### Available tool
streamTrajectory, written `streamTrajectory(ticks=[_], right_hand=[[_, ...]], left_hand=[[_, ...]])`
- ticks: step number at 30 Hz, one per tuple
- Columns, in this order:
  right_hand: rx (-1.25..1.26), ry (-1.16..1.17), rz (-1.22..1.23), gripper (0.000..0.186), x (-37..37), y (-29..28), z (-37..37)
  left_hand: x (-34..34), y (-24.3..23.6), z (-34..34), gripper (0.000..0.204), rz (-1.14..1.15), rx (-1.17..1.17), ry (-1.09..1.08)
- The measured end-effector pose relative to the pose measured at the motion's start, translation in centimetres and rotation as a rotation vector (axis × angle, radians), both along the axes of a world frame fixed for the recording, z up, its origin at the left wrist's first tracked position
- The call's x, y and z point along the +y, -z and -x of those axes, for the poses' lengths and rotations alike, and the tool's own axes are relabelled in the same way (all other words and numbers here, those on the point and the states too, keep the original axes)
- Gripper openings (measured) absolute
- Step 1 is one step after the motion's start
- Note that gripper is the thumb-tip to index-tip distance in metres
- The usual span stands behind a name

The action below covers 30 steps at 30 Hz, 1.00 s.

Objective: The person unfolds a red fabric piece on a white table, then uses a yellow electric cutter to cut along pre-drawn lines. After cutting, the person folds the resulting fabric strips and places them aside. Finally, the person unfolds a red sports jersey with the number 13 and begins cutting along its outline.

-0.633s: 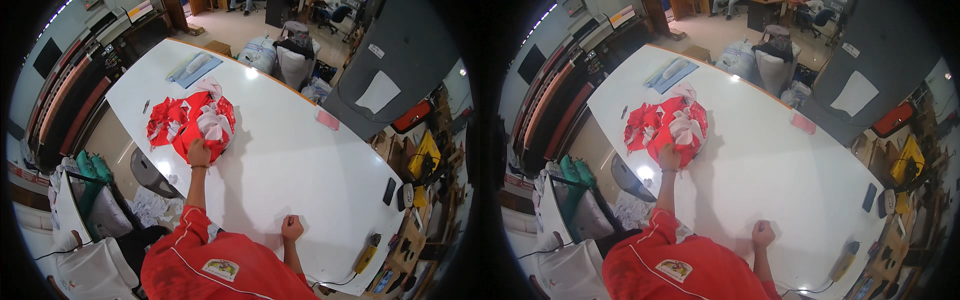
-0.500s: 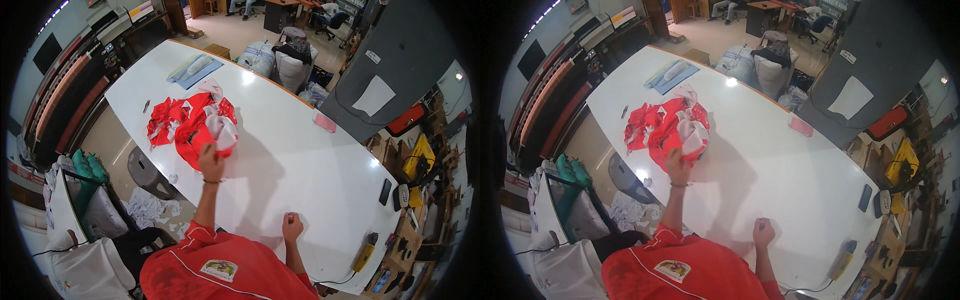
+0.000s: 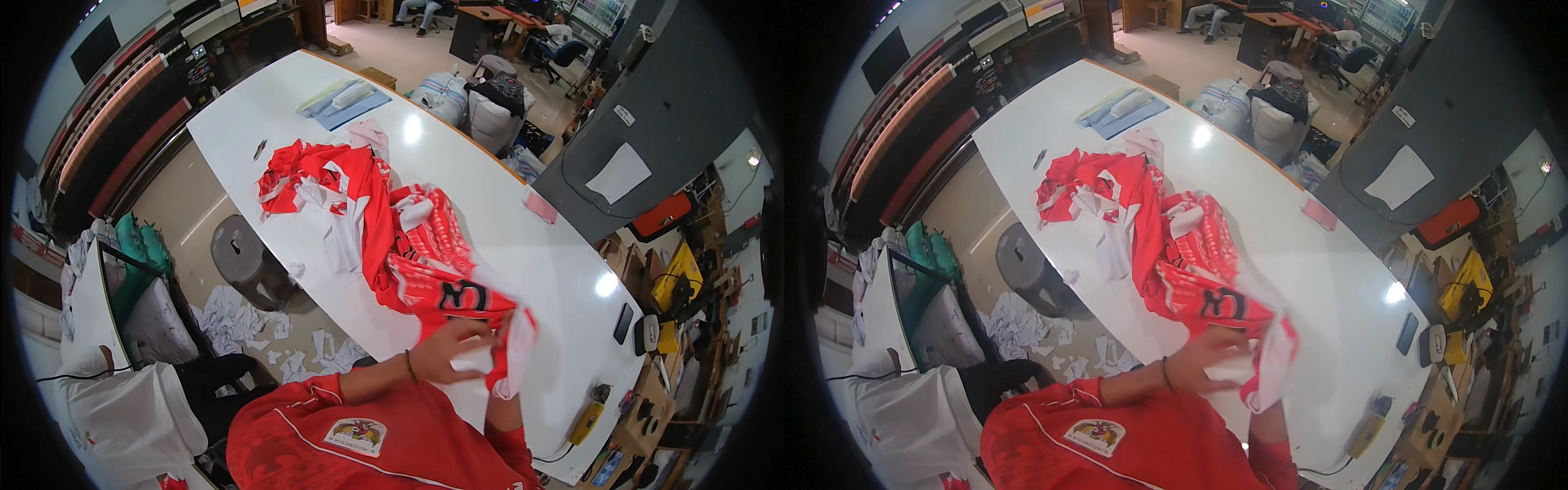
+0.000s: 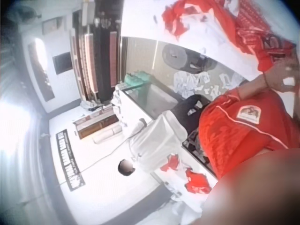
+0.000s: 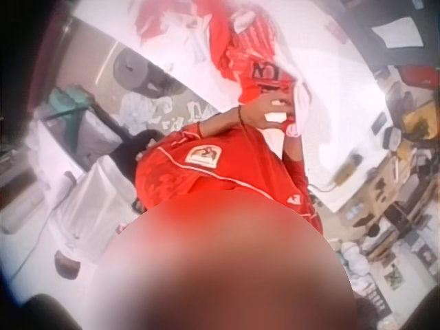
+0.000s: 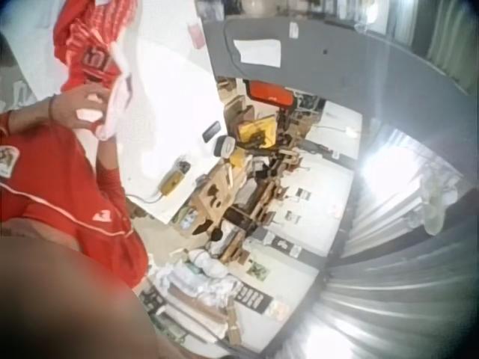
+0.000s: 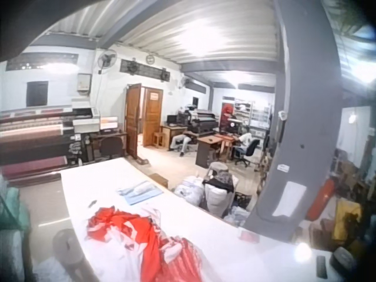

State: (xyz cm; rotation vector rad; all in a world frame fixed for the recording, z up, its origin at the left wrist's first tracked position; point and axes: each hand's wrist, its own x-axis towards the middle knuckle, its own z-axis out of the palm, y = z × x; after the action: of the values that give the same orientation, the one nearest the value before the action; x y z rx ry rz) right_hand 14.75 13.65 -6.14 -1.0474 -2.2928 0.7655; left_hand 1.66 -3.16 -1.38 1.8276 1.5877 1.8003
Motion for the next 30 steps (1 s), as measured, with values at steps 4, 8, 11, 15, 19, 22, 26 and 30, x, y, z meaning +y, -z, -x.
streamTrajectory(ticks=[4,8,11,15,19,22,26,30], right_hand=[[0.327,0.428,-0.395,0.033,4.1,-8.3,-0.1],[0.363,-0.051,-0.831,0.039,7.0,-19.6,-6.3],[0.468,0.054,-0.758,0.038,8.7,-26.9,-9.1],[0.428,0.115,-0.619,0.037,11.1,-31.7,-11.1],[0.390,0.128,-0.505,0.037,12.9,-32.8,-12.8],[0.383,0.130,-0.459,0.036,13.6,-33.0,-13.7],[0.384,0.145,-0.414,0.036,14.1,-33.5,-14.7],[0.381,0.157,-0.383,0.035,14.4,-34.1,-15.7]], left_hand=[[-0.7,5.6,3.7,0.096,0.235,0.041,-0.464],[-0.8,10.8,7.2,0.112,0.475,0.076,-0.545],[-0.8,13.4,8.2,0.105,0.796,0.298,-0.643],[-0.8,15.8,10.1,0.104,0.692,0.293,-0.788],[-1.9,17.7,12.6,0.081,0.919,0.155,-0.809],[-2.5,17.7,17.6,0.064,1.117,-0.066,-0.741],[-2.9,14.1,25.7,0.041,0.551,-0.168,-1.226],[-6.0,8.1,34.9,0.049,0.235,-0.275,-1.459]])
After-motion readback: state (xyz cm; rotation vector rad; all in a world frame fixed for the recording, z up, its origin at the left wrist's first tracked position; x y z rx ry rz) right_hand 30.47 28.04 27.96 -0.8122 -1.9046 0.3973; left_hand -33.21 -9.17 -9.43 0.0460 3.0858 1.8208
